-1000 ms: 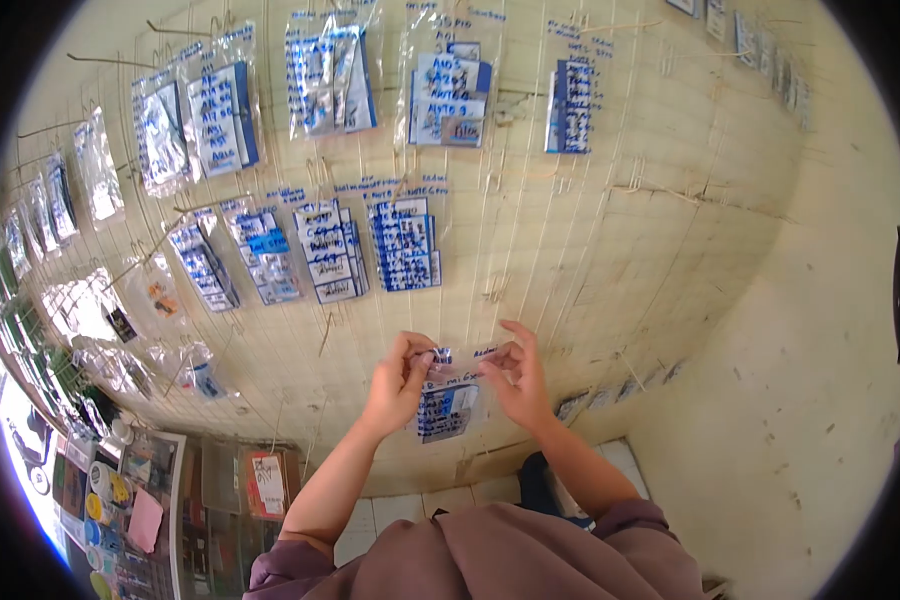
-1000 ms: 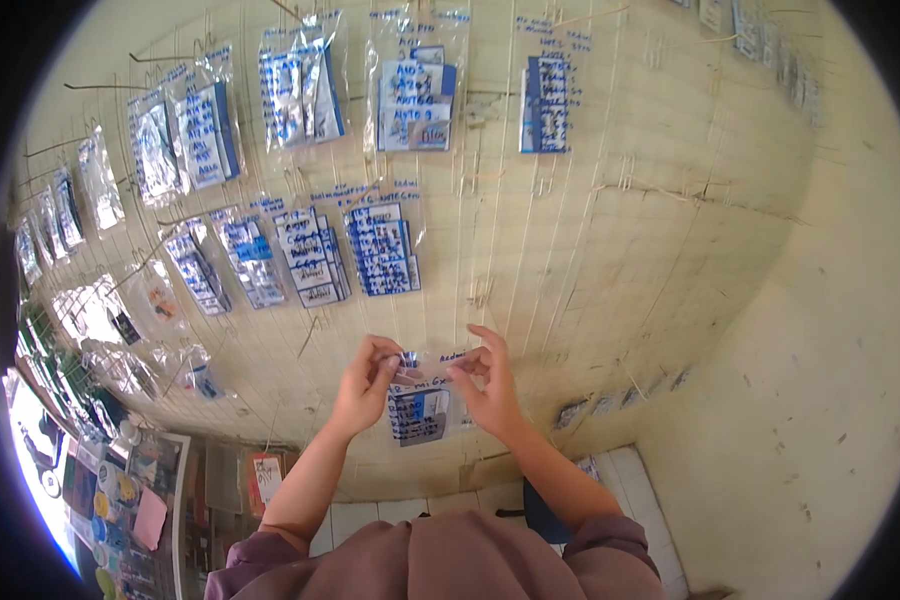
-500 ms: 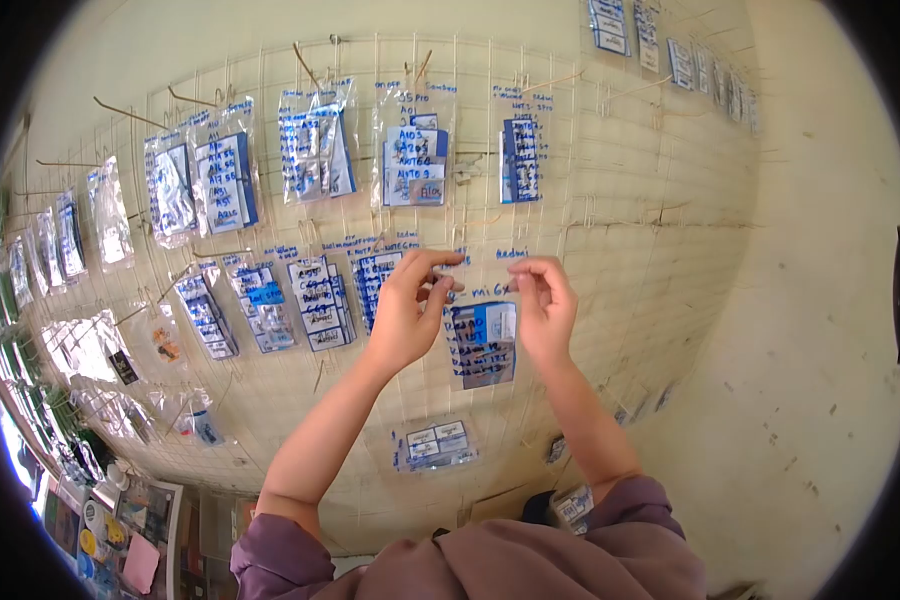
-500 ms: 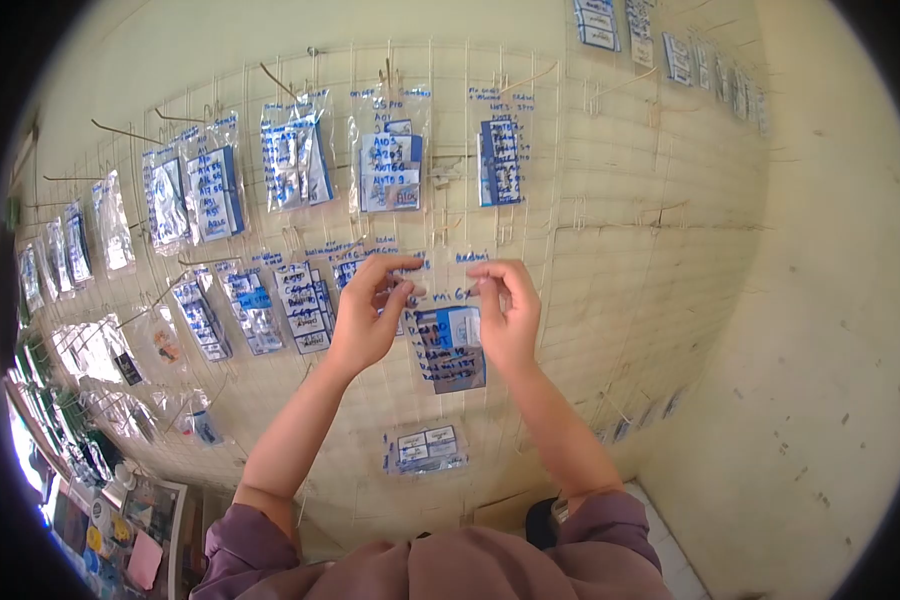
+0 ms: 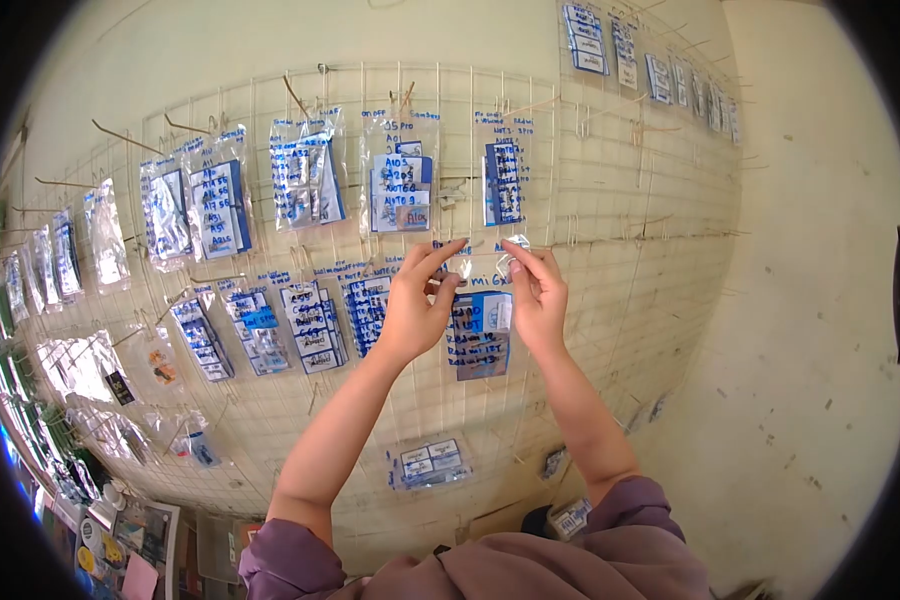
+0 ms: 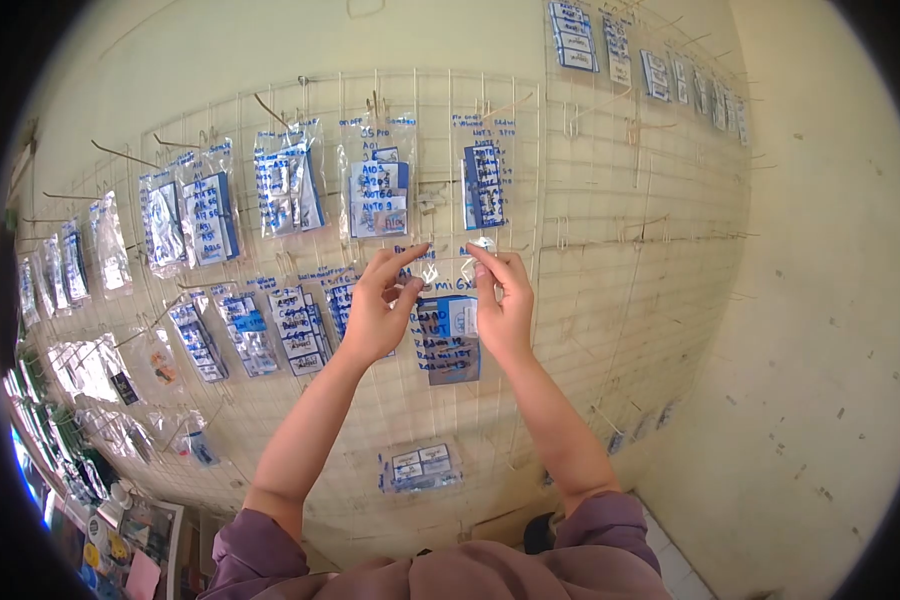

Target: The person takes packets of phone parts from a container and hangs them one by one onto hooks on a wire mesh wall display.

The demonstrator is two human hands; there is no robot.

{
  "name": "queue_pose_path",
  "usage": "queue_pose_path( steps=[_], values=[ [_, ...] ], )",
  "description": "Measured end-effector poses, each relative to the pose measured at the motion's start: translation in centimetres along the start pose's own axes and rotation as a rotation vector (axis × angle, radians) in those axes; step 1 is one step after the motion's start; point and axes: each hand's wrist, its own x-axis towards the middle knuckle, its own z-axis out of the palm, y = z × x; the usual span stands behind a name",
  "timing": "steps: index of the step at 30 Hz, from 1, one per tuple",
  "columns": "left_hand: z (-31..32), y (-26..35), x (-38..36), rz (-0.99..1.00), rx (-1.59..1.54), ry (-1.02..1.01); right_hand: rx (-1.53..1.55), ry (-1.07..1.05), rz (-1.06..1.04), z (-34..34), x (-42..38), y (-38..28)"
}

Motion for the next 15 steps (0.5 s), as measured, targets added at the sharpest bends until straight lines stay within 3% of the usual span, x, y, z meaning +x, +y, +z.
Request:
queue_pose_path(
  steps=[10,15],
  values=[
    [0.7,-0.7,0.0,0.099,0.103,0.056,0.098,-0.019,0.022,-0.1,0.1,0.2],
    [0.9,-1.7,-0.3,0.01,0.124,-0.002,0.058,-0.087,0.146,0.1,-0.2,1.5]
  ],
)
